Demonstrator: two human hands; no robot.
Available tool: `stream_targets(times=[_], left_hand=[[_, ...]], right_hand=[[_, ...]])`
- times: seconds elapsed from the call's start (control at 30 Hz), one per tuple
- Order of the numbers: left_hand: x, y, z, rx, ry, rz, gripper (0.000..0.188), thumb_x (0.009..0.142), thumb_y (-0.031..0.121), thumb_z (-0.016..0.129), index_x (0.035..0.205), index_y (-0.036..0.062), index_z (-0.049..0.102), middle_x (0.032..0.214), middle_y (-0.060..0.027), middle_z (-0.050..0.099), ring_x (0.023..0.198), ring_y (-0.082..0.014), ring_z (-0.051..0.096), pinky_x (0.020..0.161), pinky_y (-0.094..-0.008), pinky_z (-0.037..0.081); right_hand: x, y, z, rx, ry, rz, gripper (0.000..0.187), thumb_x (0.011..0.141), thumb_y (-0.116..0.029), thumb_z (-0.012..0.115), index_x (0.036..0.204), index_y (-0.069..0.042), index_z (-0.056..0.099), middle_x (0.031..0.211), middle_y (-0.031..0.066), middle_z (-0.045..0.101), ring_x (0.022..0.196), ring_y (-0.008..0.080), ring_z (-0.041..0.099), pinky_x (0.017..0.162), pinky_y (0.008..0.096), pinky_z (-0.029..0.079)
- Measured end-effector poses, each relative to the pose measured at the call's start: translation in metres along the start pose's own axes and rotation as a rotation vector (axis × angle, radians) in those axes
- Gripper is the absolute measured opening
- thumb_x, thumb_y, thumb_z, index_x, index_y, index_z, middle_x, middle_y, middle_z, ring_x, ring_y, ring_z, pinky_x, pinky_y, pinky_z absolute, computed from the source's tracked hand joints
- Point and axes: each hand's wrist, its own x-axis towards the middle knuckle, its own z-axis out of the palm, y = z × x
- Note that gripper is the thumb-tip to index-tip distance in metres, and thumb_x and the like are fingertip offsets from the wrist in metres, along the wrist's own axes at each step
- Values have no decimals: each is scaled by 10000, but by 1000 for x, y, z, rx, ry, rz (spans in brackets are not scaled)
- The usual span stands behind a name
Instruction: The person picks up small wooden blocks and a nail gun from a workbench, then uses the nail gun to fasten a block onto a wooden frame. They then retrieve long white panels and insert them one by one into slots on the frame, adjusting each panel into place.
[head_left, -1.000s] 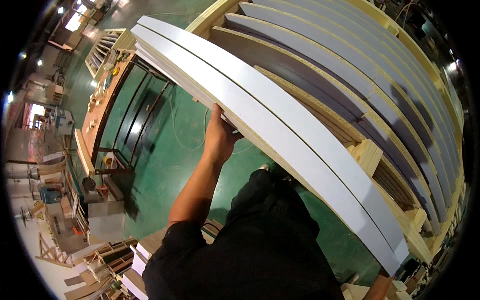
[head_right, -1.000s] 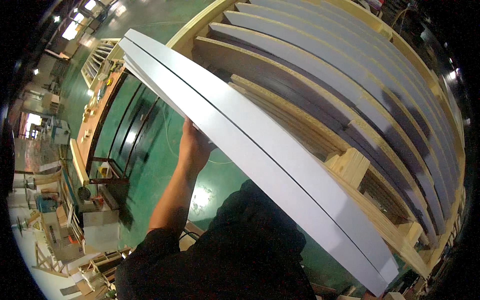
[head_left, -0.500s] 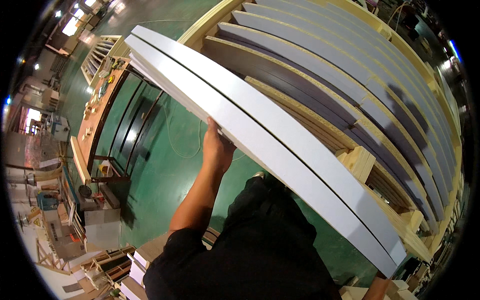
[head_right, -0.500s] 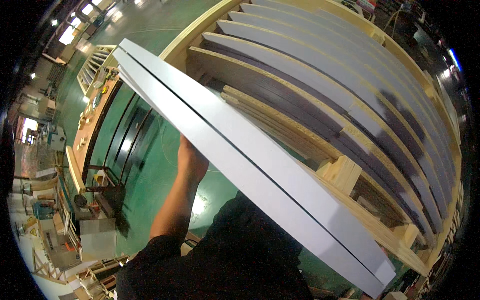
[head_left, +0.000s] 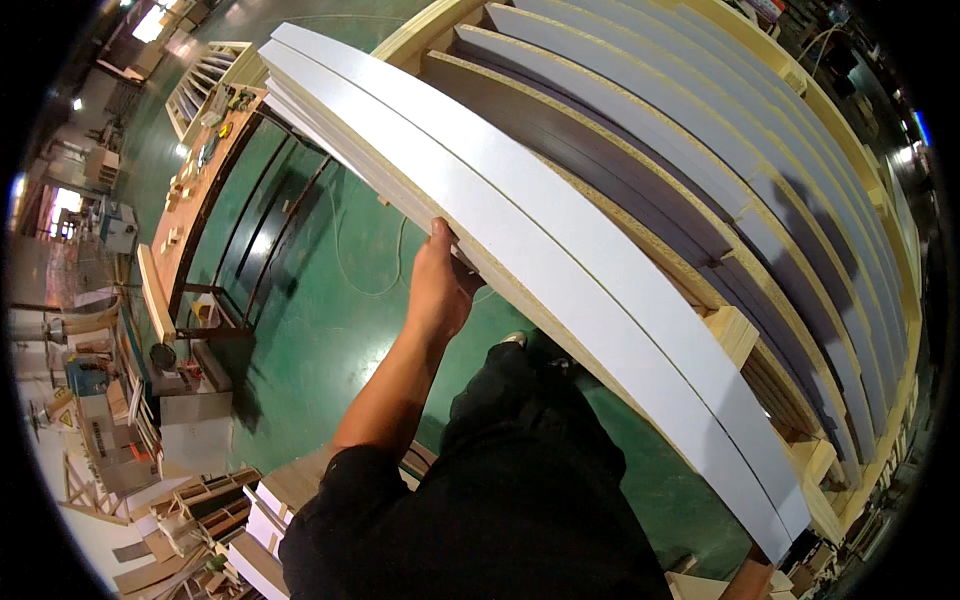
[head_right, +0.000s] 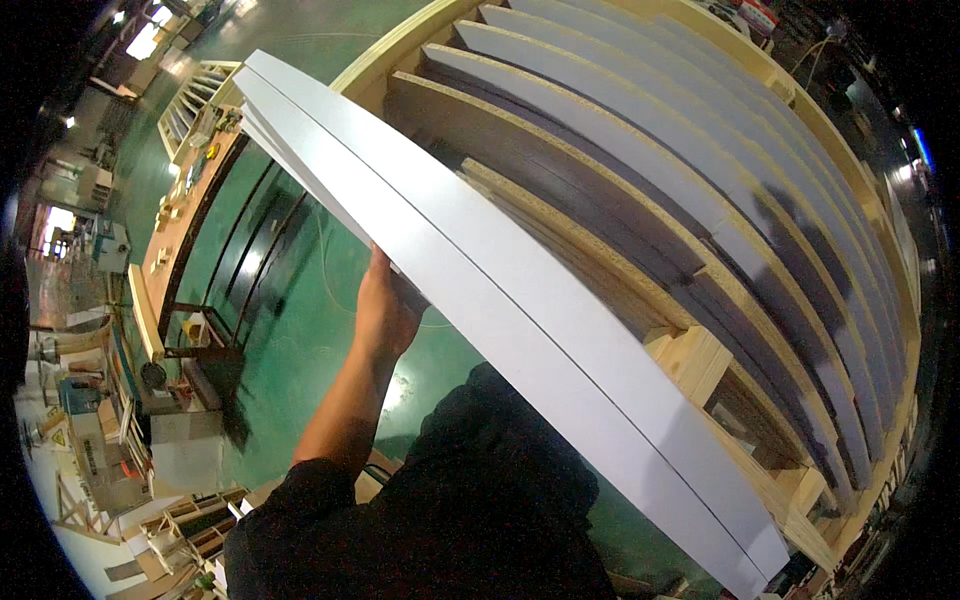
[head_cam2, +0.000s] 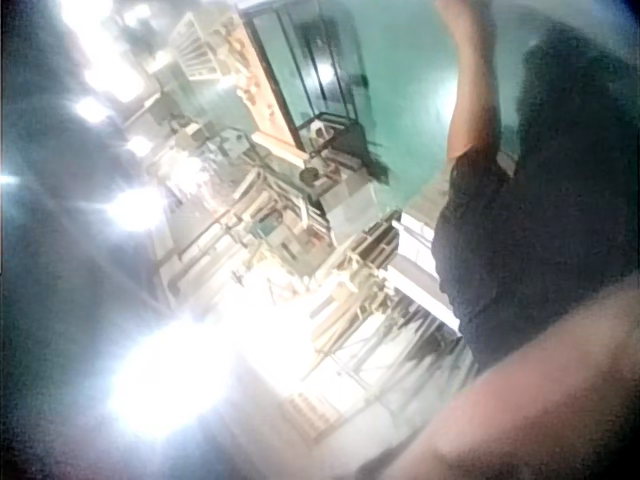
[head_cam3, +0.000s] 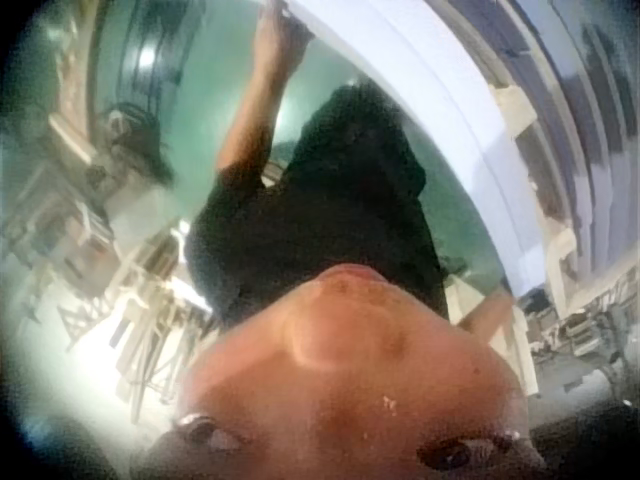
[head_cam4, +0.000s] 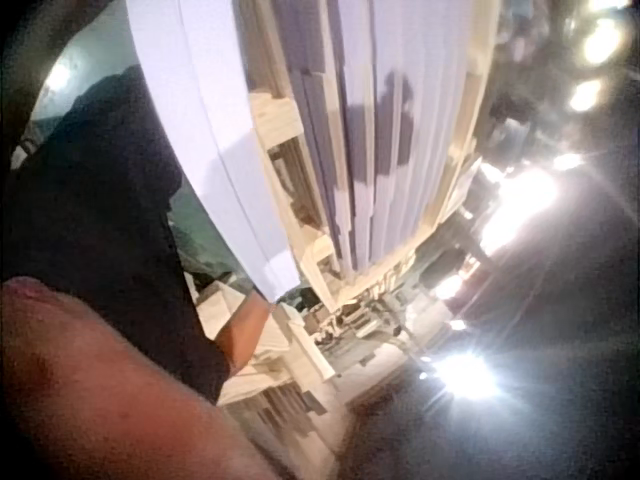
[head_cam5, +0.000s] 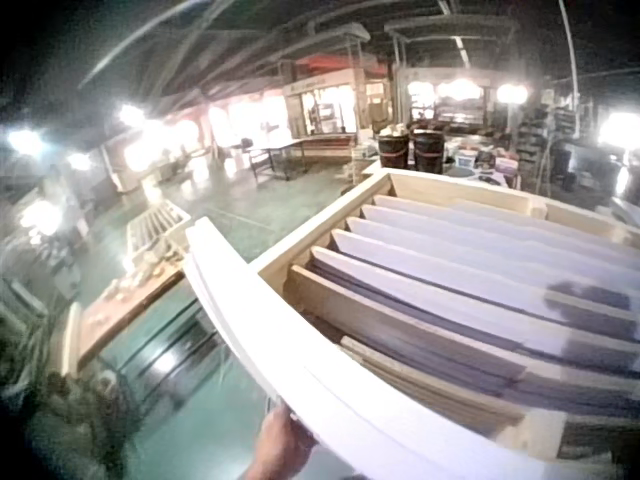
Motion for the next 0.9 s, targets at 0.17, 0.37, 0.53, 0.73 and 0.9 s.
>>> stream_targets(times=[0.17, 0.37, 0.53, 0.73, 0.9], left_hand=[[4, -2, -7, 52, -57, 29, 722, 1101, 579, 398, 1407, -73, 455, 1334, -241, 613, 1134, -365, 680, 926, -524, 597], [5, 0, -18, 155, -137, 0, 751, 1077, 619, 423, 1372, -70, 468, 1212, -234, 672, 996, -351, 729, 854, -500, 630], [6, -5, -17, 114, -102, -5, 732, 1075, 615, 431, 1395, -43, 453, 1271, -226, 649, 1082, -356, 710, 871, -512, 626], [6, -13, -11, 51, -55, 32, 740, 1056, 622, 483, 1401, -32, 445, 1318, -216, 627, 1122, -355, 698, 880, -525, 624], [8, -18, -14, 42, -71, 44, 777, 1024, 657, 515, 1407, -15, 440, 1313, -201, 632, 1106, -348, 706, 859, -513, 632]], right_hand=[[2, -6, -8, -17, 0, 9, 389, 1026, -440, 608, 1189, -98, 699, 1105, 74, 710, 1004, 190, 669, 921, 372, 537], [0, -1, -11, -17, 0, 24, 403, 1027, -447, 603, 1201, -95, 694, 1115, 77, 708, 1011, 193, 668, 928, 375, 534], [3, -1, -6, -13, -4, 27, 414, 1029, -453, 598, 1210, -92, 690, 1122, 79, 707, 1017, 195, 667, 935, 377, 532], [1, 0, -3, -13, -14, 16, 428, 1030, -461, 593, 1221, -89, 685, 1132, 82, 705, 1024, 198, 666, 943, 379, 529], [2, -1, -1, -16, -20, 7, 440, 1031, -467, 589, 1231, -86, 680, 1139, 85, 703, 1030, 201, 665, 949, 382, 526]])
